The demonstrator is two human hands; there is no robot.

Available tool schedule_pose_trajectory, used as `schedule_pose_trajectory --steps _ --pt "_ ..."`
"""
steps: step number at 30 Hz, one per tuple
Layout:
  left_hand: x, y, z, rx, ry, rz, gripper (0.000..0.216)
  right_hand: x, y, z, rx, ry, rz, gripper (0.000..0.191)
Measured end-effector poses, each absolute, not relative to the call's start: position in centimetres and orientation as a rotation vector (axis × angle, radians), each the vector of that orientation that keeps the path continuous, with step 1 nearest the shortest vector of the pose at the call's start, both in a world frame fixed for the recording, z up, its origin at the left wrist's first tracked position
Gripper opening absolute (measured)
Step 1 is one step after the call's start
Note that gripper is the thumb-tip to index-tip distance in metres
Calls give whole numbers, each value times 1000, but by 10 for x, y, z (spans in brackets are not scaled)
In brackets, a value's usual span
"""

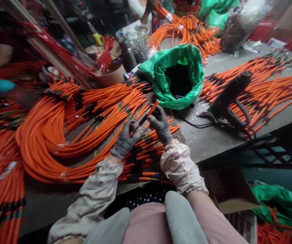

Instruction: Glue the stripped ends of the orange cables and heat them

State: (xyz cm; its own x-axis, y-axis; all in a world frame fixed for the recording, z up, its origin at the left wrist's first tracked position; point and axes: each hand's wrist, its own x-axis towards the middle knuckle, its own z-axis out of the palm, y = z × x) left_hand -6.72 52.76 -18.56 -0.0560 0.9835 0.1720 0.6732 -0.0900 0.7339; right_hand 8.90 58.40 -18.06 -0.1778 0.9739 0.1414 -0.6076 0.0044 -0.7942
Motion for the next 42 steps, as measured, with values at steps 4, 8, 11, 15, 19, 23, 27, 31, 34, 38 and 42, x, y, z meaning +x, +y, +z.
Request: schedule_pose_trajectory --steps 4,8,11,15,19,23,27,31,34,38,42 --pt "-44 550 -168 2029 1789 657 30 109 588 -173 -670 -903 1463 38" --pt "-78 544 -173 2067 1865 175 28 110 589 -174 -762 -909 1357 30" --pt "-104 512 -190 1964 2138 35 29 105 585 -173 -777 -829 1105 24" --pt "-106 476 -207 2095 2125 89 37 94 587 -178 -686 -820 1107 23" --pt "-126 484 -203 2087 2167 113 39 85 607 -198 -867 -770 1514 32" --pt "-165 513 -197 1815 2373 9 44 88 625 -214 -933 -569 1611 47" --pt "-169 519 -194 1744 2382 164 28 88 623 -214 -943 -588 1637 45" --pt "-135 519 -186 1840 2232 456 30 87 617 -205 -773 -592 1675 42" --pt "-104 527 -183 1978 2071 494 29 97 616 -197 -564 -459 1611 39" --pt "-85 534 -188 2058 1970 458 30 121 616 -185 -494 -399 1459 33" --pt "-87 530 -194 2048 1920 570 30 143 614 -177 -574 -640 1245 32"
